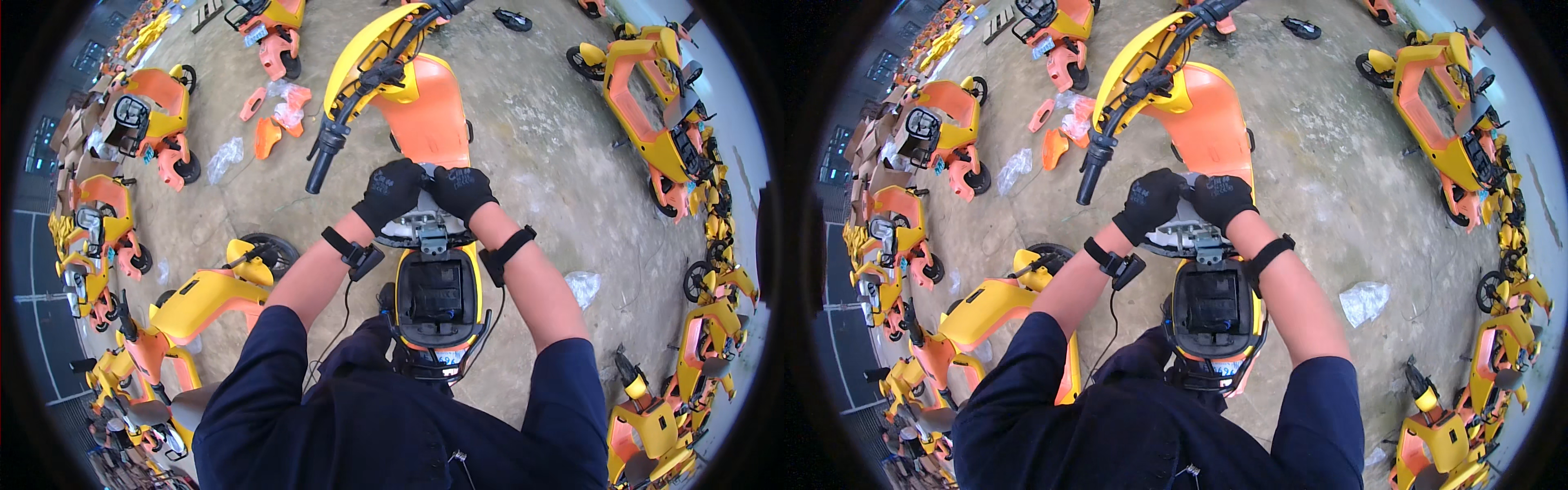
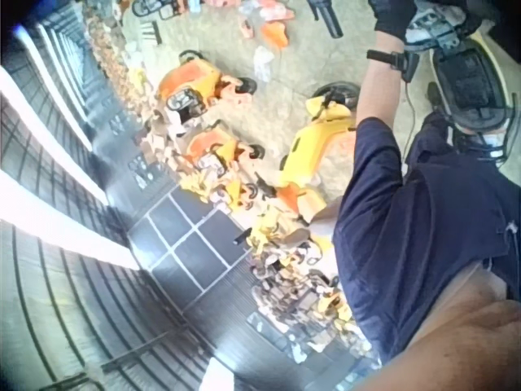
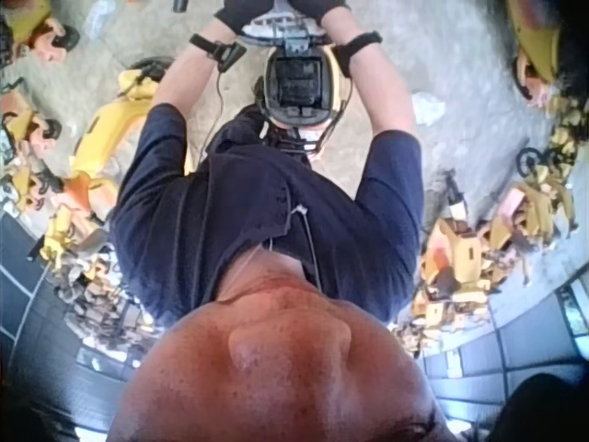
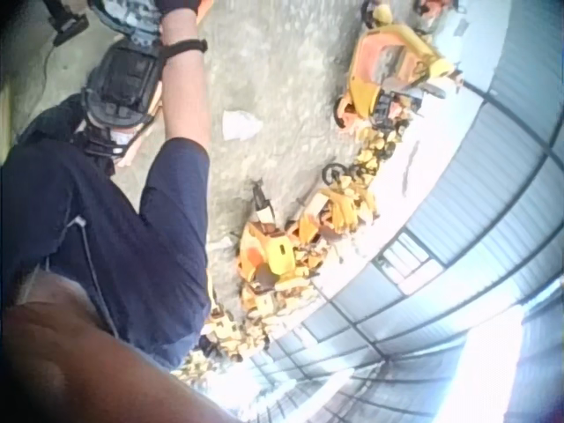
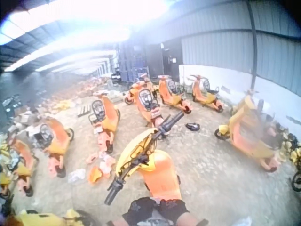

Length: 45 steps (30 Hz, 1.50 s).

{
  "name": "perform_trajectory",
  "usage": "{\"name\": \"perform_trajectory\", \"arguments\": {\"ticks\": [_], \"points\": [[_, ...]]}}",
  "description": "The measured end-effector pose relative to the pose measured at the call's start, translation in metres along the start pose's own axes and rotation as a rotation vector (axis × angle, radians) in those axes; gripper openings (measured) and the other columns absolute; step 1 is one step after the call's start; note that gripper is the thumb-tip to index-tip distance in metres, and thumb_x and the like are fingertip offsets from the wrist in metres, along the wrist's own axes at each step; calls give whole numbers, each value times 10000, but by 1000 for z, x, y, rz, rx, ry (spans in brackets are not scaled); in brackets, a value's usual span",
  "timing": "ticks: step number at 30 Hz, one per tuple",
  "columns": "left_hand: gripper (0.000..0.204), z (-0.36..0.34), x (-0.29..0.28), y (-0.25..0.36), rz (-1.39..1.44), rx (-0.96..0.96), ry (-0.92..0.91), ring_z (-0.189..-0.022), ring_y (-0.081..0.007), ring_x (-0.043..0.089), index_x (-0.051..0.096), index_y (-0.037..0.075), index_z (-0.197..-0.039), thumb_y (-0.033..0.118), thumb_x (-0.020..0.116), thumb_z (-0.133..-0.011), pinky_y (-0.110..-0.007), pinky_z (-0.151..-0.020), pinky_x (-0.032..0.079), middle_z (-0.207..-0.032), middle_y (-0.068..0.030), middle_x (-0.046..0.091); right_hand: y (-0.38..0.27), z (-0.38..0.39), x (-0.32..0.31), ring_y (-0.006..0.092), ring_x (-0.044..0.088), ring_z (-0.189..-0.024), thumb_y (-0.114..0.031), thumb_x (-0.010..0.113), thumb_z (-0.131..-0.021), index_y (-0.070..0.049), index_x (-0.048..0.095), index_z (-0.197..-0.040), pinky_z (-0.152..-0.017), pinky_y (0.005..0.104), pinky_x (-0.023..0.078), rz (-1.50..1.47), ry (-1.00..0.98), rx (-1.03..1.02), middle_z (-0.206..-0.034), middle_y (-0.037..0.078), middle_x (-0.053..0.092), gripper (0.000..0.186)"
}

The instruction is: The person opens the seat compartment of a scooter to access internal components, then picks up a silver insulated cover and fits it onto the seat of another scooter.

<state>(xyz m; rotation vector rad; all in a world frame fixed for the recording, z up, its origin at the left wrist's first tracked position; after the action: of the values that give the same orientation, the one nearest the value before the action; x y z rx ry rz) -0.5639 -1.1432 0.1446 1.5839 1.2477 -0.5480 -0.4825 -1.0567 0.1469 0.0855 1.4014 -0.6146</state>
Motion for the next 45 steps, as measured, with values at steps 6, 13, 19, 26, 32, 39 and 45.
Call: {"name": "perform_trajectory", "arguments": {"ticks": [6, 13, 19, 26, 32, 39, 45], "points": [[119, 1, -2, 7, -32, -13, -120, -683, -304, 554, 569, 90, -784, 98, 546, -667, -392, -599, 449, -705, -118, 542, -1, -15, -2, 238, 613, -826, -287, 453, -800, -100, 654, -864, -701, 356, 479, 135, -62, 147, -887, 103, 636, 283], [181, 23, 6, 8, -27, 9, 32, -713, -278, 543, 554, 110, -814, 137, 596, -639, -400, -583, 441, -744, -92, 532, 0, -17, 11, 221, 605, -874, -250, 458, -769, -140, 653, -915, -710, 362, 483, 316, -226, 154, -951, 63, 629, 267], [186, 47, 20, 9, -114, 29, 73, -729, -265, 522, 565, 135, -851, 203, 597, -680, -390, -603, 412, -737, -51, 525, -23, 26, -5, 237, 629, -749, -240, 453, -768, -122, 648, -734, -607, 387, 486, 490, -354, -284, -790, 66, 647, 230], [365, 54, -1, 24, -40, 253, 133, -701, -224, 500, 564, 121, -1008, 274, 610, -679, -359, -639, 391, -754, -44, 503, -23, 55, 5, 259, 622, -669, -268, 566, -713, -134, 641, -684, -562, 392, 481, 504, -370, -248, -678, 84, 627, 156], [349, 55, 15, 26, -142, 203, -13, -737, -204, 519, 570, 111, -995, 246, 595, -675, -356, -622, 397, -764, -28, 528, -7, 84, -13, 302, 598, -781, -347, 481, -805, -76, 546, -958, -654, 399, 471, 176, -162, -26, -832, 135, 611, 318], [298, 39, 19, 7, -221, 200, -22, -736, -202, 540, 586, 107, -963, 220, 589, -687, -347, -613, 447, -743, -9, 547, 36, 108, -2, 330, 521, -1011, -657, 603, -583, -50, 249, -1318, -842, 383, 422, -52, -213, 292, -1126, 231, 487, 1017], [511, 48, -28, -5, 110, 31, -133, -806, -261, 539, 508, 113, -1148, 224, 673, -677, -345, -666, 465, -913, -112, 532, 14, 76, 21, 384, 351, -1168, -598, 622, -603, -98, 246, -1324, -918, 480, 337, -249, 155, 112, -1284, 218, 329, 954]]}}
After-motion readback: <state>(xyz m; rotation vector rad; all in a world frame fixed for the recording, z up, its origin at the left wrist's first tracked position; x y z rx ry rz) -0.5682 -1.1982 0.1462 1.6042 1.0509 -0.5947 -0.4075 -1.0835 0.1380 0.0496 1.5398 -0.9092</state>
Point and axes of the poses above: each hand's wrist, its own z-axis away from the middle knuckle, its own x-axis out of the palm, y = z × x, the point moved 5 cm from there along -z, towards the middle knuckle
